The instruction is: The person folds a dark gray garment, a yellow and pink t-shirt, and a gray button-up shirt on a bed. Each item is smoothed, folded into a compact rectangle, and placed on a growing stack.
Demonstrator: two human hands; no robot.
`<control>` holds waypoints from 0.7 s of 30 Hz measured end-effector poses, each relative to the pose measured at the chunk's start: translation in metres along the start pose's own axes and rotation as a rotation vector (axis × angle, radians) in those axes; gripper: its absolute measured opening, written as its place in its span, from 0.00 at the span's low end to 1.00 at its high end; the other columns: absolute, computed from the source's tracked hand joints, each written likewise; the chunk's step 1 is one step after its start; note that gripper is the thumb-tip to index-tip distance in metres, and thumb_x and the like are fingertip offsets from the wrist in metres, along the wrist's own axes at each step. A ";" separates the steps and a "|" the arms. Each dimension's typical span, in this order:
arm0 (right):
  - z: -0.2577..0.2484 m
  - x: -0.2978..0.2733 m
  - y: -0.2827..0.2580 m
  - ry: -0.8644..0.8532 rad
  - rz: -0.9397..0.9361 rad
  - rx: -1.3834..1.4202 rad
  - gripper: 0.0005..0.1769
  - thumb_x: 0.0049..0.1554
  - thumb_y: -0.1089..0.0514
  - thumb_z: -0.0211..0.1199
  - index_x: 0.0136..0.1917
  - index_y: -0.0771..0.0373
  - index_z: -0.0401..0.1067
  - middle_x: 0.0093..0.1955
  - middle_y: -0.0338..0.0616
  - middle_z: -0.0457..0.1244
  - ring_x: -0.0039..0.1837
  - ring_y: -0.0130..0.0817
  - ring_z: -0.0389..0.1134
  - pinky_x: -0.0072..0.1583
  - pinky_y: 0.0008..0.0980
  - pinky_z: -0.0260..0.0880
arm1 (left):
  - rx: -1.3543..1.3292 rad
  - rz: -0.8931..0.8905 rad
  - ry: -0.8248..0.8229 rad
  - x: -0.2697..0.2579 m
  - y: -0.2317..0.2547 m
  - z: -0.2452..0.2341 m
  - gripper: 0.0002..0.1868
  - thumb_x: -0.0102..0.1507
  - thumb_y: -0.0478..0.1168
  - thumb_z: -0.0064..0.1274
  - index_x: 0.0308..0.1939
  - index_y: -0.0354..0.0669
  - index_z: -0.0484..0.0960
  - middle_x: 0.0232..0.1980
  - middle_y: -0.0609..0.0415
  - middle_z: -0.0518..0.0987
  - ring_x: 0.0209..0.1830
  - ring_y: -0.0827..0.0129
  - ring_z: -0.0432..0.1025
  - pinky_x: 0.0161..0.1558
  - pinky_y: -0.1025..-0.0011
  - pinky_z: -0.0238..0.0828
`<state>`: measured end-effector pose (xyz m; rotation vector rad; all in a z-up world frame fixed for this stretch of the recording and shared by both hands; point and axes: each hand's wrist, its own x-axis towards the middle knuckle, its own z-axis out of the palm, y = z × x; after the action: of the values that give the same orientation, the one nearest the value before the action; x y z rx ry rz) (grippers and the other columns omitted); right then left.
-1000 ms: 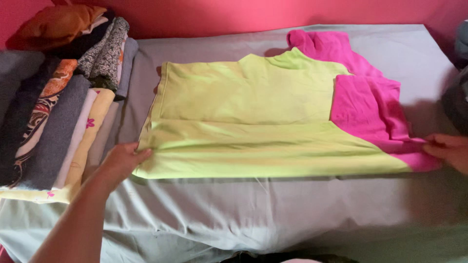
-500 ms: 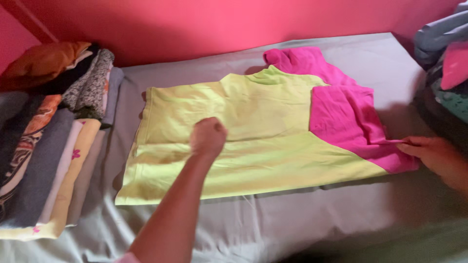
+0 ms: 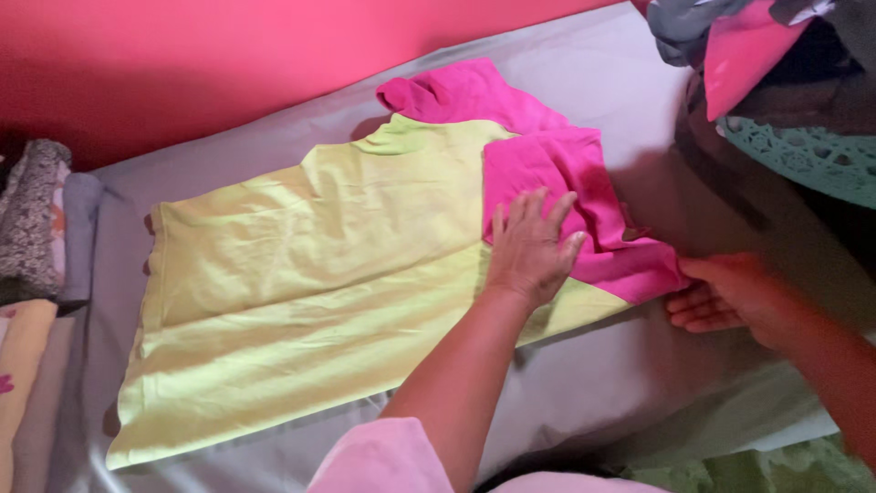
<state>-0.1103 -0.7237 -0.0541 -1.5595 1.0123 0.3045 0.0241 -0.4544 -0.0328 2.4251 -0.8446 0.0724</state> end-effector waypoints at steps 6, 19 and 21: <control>-0.002 0.049 0.003 -0.177 -0.172 0.073 0.07 0.54 0.61 0.67 0.43 0.66 0.71 0.40 0.48 0.68 0.40 0.38 0.71 0.46 0.36 0.73 | 0.192 -0.007 -0.081 -0.008 -0.014 0.023 0.34 0.69 0.60 0.33 0.79 0.59 0.55 0.83 0.53 0.49 0.83 0.52 0.41 0.78 0.50 0.28; -0.027 0.037 -0.004 0.195 -0.711 -0.310 0.10 0.55 0.56 0.70 0.47 0.64 0.78 0.41 0.41 0.70 0.44 0.31 0.68 0.48 0.31 0.68 | -0.087 -0.212 0.040 -0.001 -0.007 0.005 0.40 0.58 0.53 0.56 0.74 0.55 0.63 0.77 0.48 0.58 0.77 0.52 0.52 0.75 0.55 0.43; -0.002 0.025 -0.026 0.211 -0.602 -0.435 0.14 0.57 0.50 0.72 0.43 0.64 0.80 0.39 0.46 0.70 0.41 0.33 0.69 0.47 0.32 0.67 | -0.078 -0.462 0.162 0.017 -0.008 0.004 0.39 0.60 0.50 0.57 0.74 0.51 0.64 0.75 0.50 0.63 0.74 0.54 0.56 0.75 0.54 0.49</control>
<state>-0.0770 -0.7376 -0.0529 -2.2451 0.6055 -0.0720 0.0421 -0.4609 -0.0362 2.4387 -0.2006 0.0573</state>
